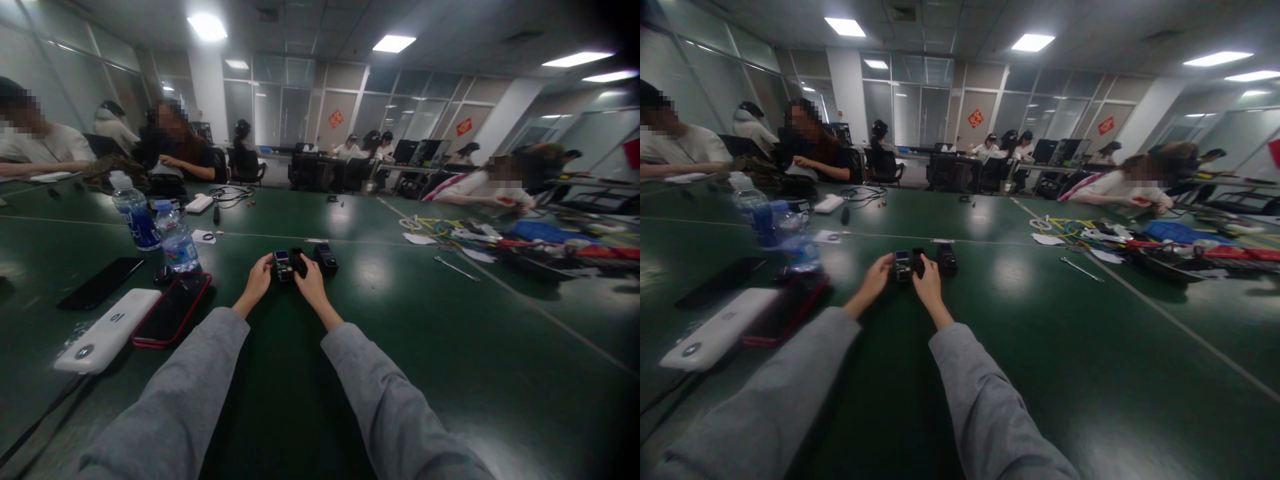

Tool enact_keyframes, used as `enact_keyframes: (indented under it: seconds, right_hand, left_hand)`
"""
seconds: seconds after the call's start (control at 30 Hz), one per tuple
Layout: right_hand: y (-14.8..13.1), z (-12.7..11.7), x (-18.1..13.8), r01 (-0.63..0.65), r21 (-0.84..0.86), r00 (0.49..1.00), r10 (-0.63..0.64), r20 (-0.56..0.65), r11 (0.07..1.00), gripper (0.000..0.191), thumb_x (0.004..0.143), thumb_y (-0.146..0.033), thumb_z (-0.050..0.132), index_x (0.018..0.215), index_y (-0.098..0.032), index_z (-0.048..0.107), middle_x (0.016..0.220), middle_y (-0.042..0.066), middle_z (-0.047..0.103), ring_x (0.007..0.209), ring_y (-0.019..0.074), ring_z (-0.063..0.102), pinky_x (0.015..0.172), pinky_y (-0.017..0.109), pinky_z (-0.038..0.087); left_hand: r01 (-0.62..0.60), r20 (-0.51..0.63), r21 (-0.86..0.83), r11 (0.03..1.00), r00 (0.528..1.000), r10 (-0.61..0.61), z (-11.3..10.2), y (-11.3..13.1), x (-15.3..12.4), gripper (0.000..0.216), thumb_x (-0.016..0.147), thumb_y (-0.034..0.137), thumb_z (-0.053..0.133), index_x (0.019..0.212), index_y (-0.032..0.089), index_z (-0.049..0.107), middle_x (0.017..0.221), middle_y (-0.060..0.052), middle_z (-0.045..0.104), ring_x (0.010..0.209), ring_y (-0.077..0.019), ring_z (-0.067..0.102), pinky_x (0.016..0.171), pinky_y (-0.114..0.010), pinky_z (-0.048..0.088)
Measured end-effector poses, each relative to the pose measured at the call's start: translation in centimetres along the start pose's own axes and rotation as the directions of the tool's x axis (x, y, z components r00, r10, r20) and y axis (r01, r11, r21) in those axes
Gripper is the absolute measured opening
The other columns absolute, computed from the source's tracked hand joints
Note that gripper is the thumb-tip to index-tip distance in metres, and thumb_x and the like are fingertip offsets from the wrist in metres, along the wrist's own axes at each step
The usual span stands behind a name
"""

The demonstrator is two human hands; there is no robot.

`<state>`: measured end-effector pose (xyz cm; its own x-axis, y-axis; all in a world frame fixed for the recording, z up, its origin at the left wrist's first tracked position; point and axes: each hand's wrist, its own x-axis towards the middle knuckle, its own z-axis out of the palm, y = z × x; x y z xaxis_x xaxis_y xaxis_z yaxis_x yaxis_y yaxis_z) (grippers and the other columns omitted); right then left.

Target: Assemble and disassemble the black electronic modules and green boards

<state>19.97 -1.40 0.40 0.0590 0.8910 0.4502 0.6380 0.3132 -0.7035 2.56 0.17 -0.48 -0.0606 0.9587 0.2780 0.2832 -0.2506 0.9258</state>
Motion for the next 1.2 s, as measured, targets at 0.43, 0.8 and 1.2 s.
enact_keyframes:
  seconds: [0.43, 0.8, 1.2]
  right_hand:
    - [-0.4, -3.7, 0.4, 0.143, -0.385, 0.945, -0.241, -0.22, 0.912, 0.037, 0.1, -0.03, 0.039, 0.133, -0.02, 0.052, 0.138, 0.015, 0.034, 0.128, 0.0322, 0.032, 0.104, 0.051, 0.033]
    - [6.8, -5.6, 2.1, 0.061, -0.297, 0.997, -0.069, -0.016, 0.953, 0.061, 0.086, -0.031, 0.061, 0.141, -0.016, 0.041, 0.131, 0.017, 0.039, 0.117, 0.0301, 0.049, 0.097, 0.045, 0.045]
    - [4.6, -6.2, 1.5, 0.087, -0.437, 0.97, -0.176, -0.169, 0.895, 0.046, 0.094, -0.03, 0.05, 0.138, -0.016, 0.045, 0.141, 0.019, 0.029, 0.132, 0.0345, 0.028, 0.104, 0.055, 0.032]
  left_hand:
    - [0.012, 0.015, -0.001, 1.0, 1.0, -0.012, -0.1, 0.5, -0.2, 0.042, 0.092, 0.013, 0.039, 0.131, 0.016, 0.054, 0.137, -0.012, 0.055, 0.119, -0.0199, 0.057, 0.106, -0.041, 0.043]
    - [0.058, 0.035, -0.002, 0.998, 0.998, -0.057, -0.3, 1.3, -0.7, 0.041, 0.094, 0.015, 0.039, 0.133, 0.017, 0.053, 0.137, -0.012, 0.055, 0.125, -0.021, 0.053, 0.107, -0.041, 0.041]
    - [0.04, 0.009, 0.013, 0.999, 0.999, -0.041, -0.3, 1.4, -0.6, 0.04, 0.091, 0.012, 0.042, 0.128, 0.018, 0.057, 0.135, -0.01, 0.058, 0.124, -0.0205, 0.054, 0.11, -0.041, 0.039]
